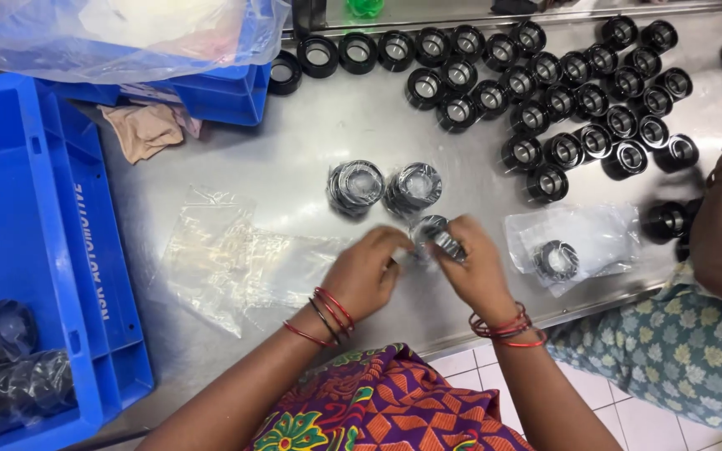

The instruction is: A person is shown packaging metal bearings into small plastic bags and then placing them into blue plastic crates.

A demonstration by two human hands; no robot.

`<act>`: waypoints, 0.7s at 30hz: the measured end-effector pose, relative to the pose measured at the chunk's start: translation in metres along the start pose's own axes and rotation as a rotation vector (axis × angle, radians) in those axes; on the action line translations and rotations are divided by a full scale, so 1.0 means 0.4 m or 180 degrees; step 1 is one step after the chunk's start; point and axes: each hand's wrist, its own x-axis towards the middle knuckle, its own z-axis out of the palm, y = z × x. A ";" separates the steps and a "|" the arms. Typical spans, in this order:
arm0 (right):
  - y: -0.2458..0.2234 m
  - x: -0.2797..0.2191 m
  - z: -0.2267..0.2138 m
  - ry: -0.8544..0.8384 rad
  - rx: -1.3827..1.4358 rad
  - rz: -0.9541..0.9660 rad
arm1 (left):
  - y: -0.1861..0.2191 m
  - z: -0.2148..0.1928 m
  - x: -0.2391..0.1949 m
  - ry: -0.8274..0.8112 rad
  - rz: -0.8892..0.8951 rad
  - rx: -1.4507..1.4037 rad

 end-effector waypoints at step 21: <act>0.063 0.078 0.081 0.0270 -0.1762 -0.1074 | -0.145 -0.038 0.307 -0.0021 -0.1813 0.2739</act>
